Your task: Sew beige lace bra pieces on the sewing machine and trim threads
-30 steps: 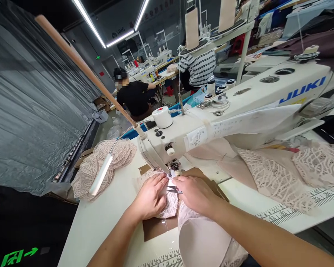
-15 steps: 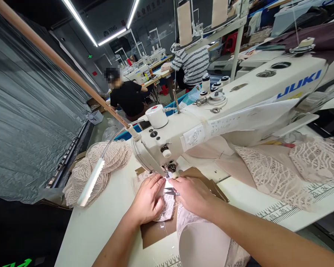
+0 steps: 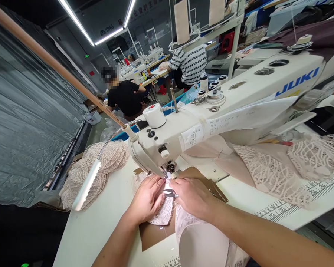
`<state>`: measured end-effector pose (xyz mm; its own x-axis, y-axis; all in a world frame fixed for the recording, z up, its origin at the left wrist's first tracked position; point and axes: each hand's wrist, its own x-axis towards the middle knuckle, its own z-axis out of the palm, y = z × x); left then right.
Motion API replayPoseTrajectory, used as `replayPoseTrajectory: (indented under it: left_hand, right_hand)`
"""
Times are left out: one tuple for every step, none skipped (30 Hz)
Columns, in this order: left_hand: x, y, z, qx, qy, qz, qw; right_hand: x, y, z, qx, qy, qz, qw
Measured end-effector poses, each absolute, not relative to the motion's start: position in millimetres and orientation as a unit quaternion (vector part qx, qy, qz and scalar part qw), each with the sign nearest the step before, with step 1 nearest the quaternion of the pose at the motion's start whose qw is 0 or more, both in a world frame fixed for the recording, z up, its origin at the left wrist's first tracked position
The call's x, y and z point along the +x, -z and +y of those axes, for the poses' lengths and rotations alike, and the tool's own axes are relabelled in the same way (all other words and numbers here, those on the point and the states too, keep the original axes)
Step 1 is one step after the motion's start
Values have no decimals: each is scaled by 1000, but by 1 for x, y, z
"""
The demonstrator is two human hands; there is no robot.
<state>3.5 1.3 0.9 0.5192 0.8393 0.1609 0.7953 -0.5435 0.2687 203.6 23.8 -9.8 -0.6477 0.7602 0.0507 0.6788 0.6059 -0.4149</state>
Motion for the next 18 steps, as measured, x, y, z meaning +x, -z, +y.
replayPoseTrajectory:
  left_hand:
    - [3,-1,2,869,-134,471,79]
    - [3,-2,2,869,-131,470,77]
    - [3,-2,3,870,-128,470,74]
    - [2,-2,3,871,-125,470,72]
    - [2,-3,3,871,-121,471,69]
    - [2,-3,2,871,-119,473,64]
    - [3,-3,2,871,-117,474,58]
    - [3,-3,1,871,-118,474,50]
    - [3,-2,1,872,-121,473,41]
    - [4,-2,0,873,-125,470,34]
    - [4,-1,-1,875,-130,465,30]
    - [4,0,-2,878,-134,459,29]
    - [4,1,-3,880,-138,454,31]
    - [4,2,-4,881,-141,451,34]
    - [4,2,-4,881,-144,448,37]
    - [4,3,-4,881,-146,448,40]
    - [4,3,-4,881,-148,447,41]
    - [4,3,-4,881,-148,448,41]
  right_hand:
    - [204,10,24,-404,-184,-889,111]
    - [203,9,24,-403,-187,-889,109]
    - [204,9,24,-402,-189,-890,108]
    - [204,8,24,-401,-191,-890,106]
    - [204,7,24,-400,-191,-890,105]
    - [204,7,24,-398,-191,-891,104]
    - [205,6,24,-396,-192,-891,106]
    - [205,6,24,-393,-193,-892,110]
    - [206,6,24,-389,-194,-893,116]
    - [207,7,24,-385,-196,-894,121]
    - [207,7,24,-382,-197,-894,126]
    - [207,8,24,-381,-198,-894,130]
    - [208,9,24,-380,-198,-894,132]
    - [208,10,24,-380,-198,-893,135]
    - [208,11,24,-380,-198,-893,137]
    - [208,12,24,-380,-195,-894,137]
    - [207,12,24,-380,-192,-894,137]
    - [207,13,24,-380,-189,-895,134]
